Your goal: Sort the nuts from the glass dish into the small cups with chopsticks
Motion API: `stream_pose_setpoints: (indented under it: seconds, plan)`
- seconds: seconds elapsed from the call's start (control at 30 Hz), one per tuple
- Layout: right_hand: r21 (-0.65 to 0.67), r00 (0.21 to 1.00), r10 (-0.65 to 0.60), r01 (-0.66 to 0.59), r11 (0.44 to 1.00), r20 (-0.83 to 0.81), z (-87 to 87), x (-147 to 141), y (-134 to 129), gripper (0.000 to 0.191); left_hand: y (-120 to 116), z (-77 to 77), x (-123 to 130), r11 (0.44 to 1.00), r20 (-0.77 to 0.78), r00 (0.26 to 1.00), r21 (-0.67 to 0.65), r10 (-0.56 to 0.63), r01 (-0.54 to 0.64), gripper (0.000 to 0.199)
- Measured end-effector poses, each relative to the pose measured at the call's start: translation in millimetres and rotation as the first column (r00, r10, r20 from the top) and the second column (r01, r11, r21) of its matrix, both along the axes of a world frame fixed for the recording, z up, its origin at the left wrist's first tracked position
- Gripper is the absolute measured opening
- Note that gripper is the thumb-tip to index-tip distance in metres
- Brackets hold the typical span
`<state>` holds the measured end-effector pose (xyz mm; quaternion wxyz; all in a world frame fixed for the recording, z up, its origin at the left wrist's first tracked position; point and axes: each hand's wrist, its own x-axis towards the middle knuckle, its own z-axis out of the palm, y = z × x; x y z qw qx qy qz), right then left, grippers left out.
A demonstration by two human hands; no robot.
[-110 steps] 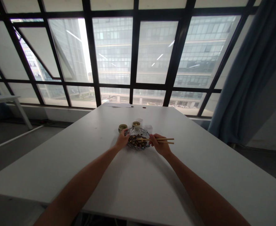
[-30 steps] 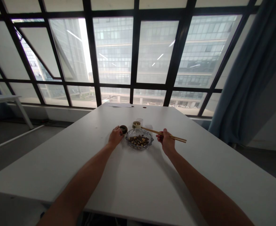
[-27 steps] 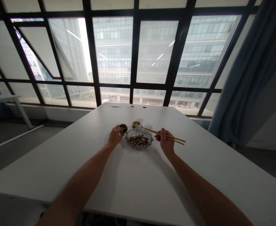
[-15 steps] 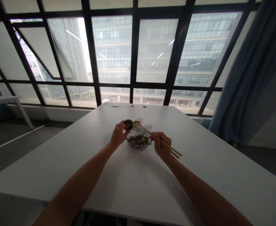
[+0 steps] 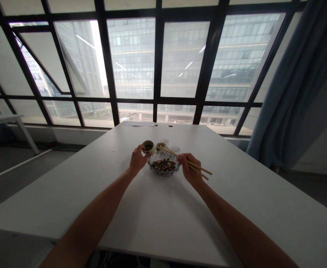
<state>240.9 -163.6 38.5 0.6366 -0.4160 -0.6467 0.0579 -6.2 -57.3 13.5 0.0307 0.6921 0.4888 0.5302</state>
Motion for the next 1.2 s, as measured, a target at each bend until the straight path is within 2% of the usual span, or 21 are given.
stream_pose_setpoints:
  seconds: [0.13,0.27,0.57,0.83,1.0,1.13,1.2]
  plan:
    - [-0.106,0.998,-0.002,0.008,0.994,0.059,-6.3,10.6,9.3,0.049,11.8,-2.7,-25.7,0.964,0.052,0.977,-0.184,0.205,-0.193,0.031]
    - [-0.164,0.984,-0.039,0.068,0.984,0.176,-9.7,19.3,16.3,0.059,18.6,-7.4,-42.4,0.91,0.015,0.959,-0.322,0.282,-0.262,0.032]
    - [-0.154,0.951,-0.118,0.167,0.974,0.288,-19.3,23.0,25.4,0.056,22.4,-15.8,-39.0,0.891,-0.072,0.97,-0.383,0.233,-0.243,0.034]
    - [-0.157,0.96,-0.065,0.111,0.981,0.271,-22.1,19.8,25.7,0.052,25.5,-21.6,-34.5,0.928,-0.029,0.993,-0.353,0.118,-0.121,0.038]
    - [-0.146,0.954,-0.084,0.13,0.981,0.288,-22.8,20.6,27.2,0.052,25.1,-18.3,-26.8,0.925,-0.026,0.993,-0.363,0.115,-0.117,0.035]
    - [-0.147,0.953,-0.051,0.099,0.984,0.299,-25.2,19.9,28.8,0.051,14.6,-11.9,-15.4,0.953,-0.096,0.984,-0.252,0.148,-0.168,0.03]
    - [-0.146,0.952,-0.026,0.074,0.987,0.305,-25.7,19.1,29.2,0.052,6.6,-8.6,-7.8,0.947,-0.138,0.98,-0.27,0.142,-0.175,0.032]
